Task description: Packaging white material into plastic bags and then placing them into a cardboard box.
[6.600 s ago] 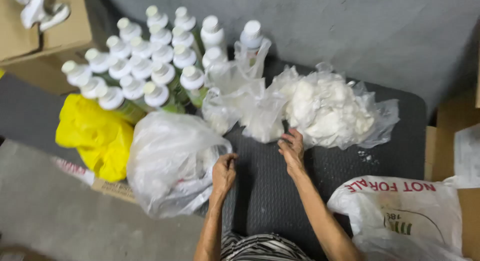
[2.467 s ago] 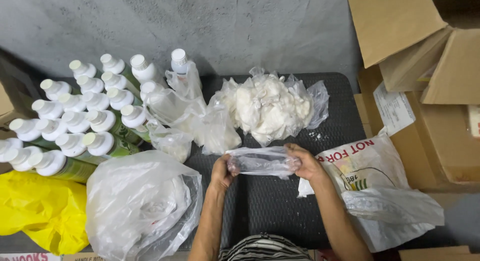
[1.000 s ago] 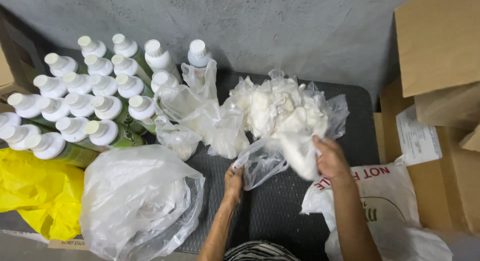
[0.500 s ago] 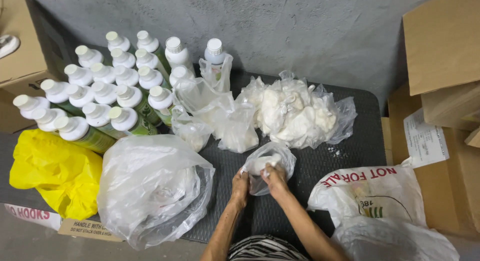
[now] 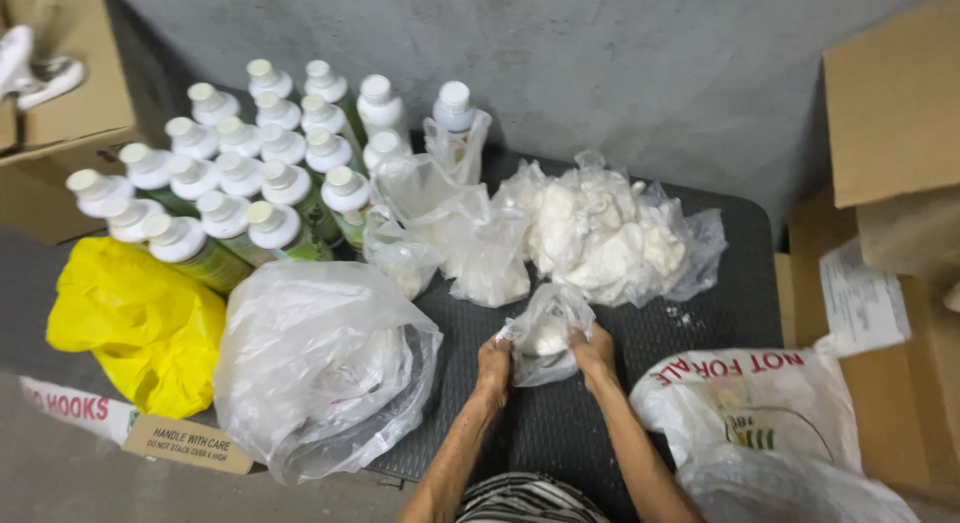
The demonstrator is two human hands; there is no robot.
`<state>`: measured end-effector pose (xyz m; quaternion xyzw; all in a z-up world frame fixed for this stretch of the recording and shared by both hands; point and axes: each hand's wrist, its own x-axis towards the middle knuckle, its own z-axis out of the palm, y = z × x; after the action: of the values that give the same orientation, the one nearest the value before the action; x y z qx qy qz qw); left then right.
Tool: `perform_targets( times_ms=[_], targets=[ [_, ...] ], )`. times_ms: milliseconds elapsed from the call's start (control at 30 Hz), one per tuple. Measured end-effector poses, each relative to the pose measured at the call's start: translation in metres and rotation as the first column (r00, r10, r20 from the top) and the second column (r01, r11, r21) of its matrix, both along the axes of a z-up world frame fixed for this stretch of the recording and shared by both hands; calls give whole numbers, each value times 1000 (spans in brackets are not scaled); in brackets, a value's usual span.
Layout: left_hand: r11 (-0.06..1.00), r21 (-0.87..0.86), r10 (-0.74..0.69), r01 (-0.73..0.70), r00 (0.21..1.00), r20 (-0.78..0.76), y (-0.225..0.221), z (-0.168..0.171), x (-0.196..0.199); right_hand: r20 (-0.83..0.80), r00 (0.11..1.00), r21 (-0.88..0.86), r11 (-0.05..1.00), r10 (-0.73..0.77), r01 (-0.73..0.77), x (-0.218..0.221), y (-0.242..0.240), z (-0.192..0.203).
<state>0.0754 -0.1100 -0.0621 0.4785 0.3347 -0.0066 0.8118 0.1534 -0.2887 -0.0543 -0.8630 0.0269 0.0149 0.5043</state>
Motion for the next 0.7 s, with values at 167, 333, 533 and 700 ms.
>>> perform_targets(
  times_ms=[167, 333, 533, 700],
  targets=[
    [997, 0, 77, -77, 994, 76, 39, 67, 4, -170, 982, 187, 981, 81, -48, 3, 42, 67],
    [946, 313, 5, -88, 966, 257, 86, 124, 21, -80, 978, 314, 936, 195, -161, 20, 91, 101],
    [939, 289, 60, -186, 917, 395, 139, 148, 38, 17, 967, 411, 880, 254, -238, 21, 138, 146],
    [597, 802, -152, -27, 977, 147, 170, 160, 19, -22, 884, 672, 661, 468, -334, 23, 163, 152]
  ],
)
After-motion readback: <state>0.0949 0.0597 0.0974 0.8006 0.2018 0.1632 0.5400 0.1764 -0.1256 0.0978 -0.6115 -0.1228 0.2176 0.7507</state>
